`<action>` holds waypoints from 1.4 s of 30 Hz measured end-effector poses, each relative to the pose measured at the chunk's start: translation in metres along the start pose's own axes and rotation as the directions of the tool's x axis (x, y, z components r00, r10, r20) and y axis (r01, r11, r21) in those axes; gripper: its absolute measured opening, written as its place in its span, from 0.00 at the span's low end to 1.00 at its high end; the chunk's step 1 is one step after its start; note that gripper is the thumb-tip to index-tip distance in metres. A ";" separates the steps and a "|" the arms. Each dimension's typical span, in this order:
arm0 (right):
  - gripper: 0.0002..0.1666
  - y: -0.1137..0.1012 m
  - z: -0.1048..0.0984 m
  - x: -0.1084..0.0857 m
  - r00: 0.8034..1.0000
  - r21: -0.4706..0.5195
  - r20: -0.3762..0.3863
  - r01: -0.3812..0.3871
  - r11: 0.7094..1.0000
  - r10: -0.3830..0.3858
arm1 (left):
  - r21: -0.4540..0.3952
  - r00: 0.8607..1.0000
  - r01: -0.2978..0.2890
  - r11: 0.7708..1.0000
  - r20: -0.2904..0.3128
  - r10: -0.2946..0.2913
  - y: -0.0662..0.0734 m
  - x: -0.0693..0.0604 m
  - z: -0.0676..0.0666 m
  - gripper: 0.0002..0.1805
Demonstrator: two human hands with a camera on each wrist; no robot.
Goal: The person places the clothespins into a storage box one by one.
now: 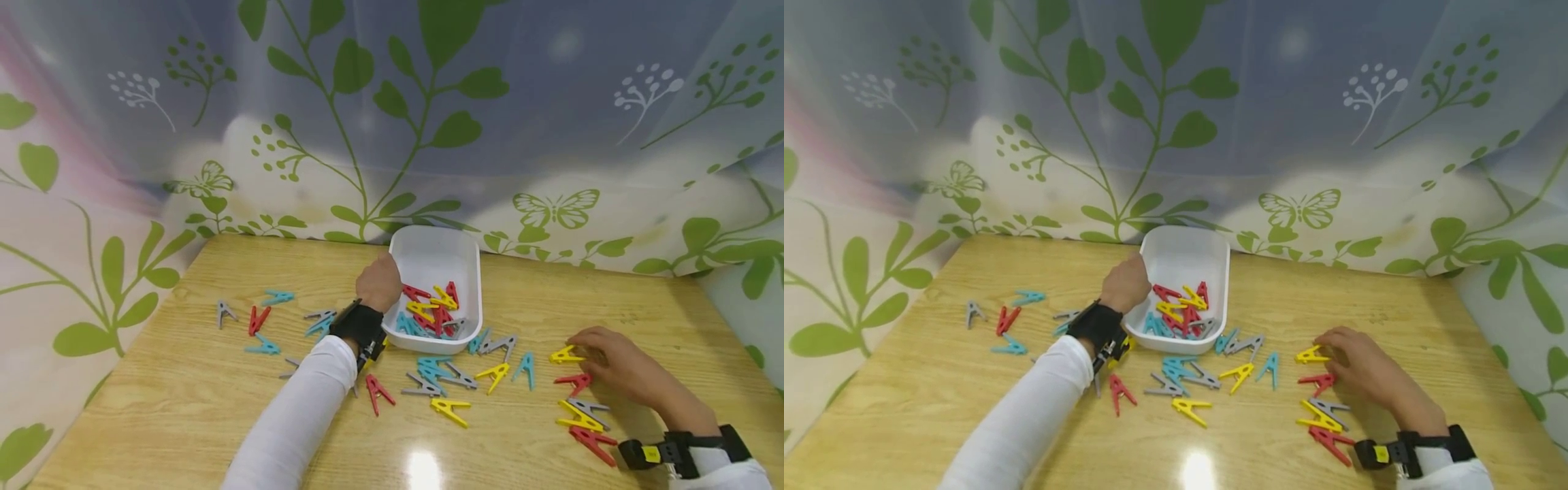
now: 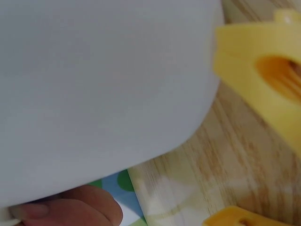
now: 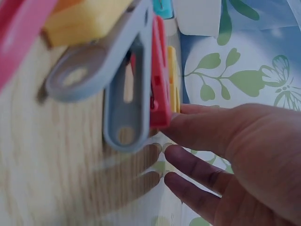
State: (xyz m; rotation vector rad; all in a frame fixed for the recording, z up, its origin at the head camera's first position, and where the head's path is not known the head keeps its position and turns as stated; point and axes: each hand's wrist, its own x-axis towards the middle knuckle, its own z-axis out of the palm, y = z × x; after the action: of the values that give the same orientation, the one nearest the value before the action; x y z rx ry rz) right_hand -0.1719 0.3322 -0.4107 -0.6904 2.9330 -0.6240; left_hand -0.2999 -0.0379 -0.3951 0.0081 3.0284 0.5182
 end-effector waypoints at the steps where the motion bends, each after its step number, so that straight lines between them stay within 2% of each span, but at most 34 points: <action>1: 0.18 0.000 0.000 0.001 1.000 0.001 0.000 -0.008 1.000 0.008 | 0.002 1.000 0.001 1.000 -0.001 -0.001 0.000 0.000 0.000 0.15; 5: 0.17 -0.002 -0.002 0.003 0.996 0.027 0.033 -0.087 0.996 0.086 | 0.006 1.000 0.013 1.000 -0.003 -0.013 0.001 0.000 -0.001 0.14; 8: 0.19 -0.006 -0.005 0.004 0.984 0.066 0.057 -0.171 0.983 0.168 | 0.010 1.000 0.023 1.000 0.004 -0.023 0.002 0.000 -0.001 0.14; 12: 0.23 -0.016 -0.011 0.007 0.974 0.069 0.004 -0.225 0.972 0.226 | 0.008 1.000 0.025 1.000 0.010 -0.025 0.003 0.000 -0.001 0.14; 16: 0.24 -0.035 -0.015 0.021 0.974 0.074 -0.116 -0.189 0.979 0.197 | 0.002 1.000 0.020 1.000 0.008 -0.020 0.004 0.000 -0.001 0.15; 20: 0.25 -0.066 -0.013 0.049 0.974 0.134 -0.184 -0.113 0.985 0.136 | 0.008 0.999 0.033 0.999 0.011 -0.033 0.003 0.000 -0.001 0.15; 25: 0.24 -0.100 -0.004 0.085 0.978 0.171 -0.193 -0.044 0.984 0.077 | 0.000 0.999 0.035 0.999 0.010 -0.035 0.002 0.000 -0.001 0.15; 30: 0.23 -0.119 0.006 0.108 0.980 0.215 -0.196 0.014 0.977 0.030 | 0.004 0.999 0.030 1.000 0.018 -0.030 0.002 -0.001 0.000 0.15; 36: 0.28 -0.127 0.017 0.120 0.987 0.271 -0.162 0.035 0.962 0.009 | 0.005 0.999 0.031 1.000 0.015 -0.031 0.002 -0.001 0.001 0.15; 42: 0.22 -0.120 0.015 0.111 0.977 0.253 -0.211 0.048 0.966 0.006 | -0.003 1.000 0.018 1.000 -0.008 -0.018 0.001 -0.003 -0.002 0.15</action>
State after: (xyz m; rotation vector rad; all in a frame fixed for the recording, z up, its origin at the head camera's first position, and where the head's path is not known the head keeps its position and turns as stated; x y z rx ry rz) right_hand -0.2193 0.1802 -0.3730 -0.6640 2.9510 -1.1213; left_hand -0.2972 -0.0377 -0.3924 -0.0219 3.0322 0.5230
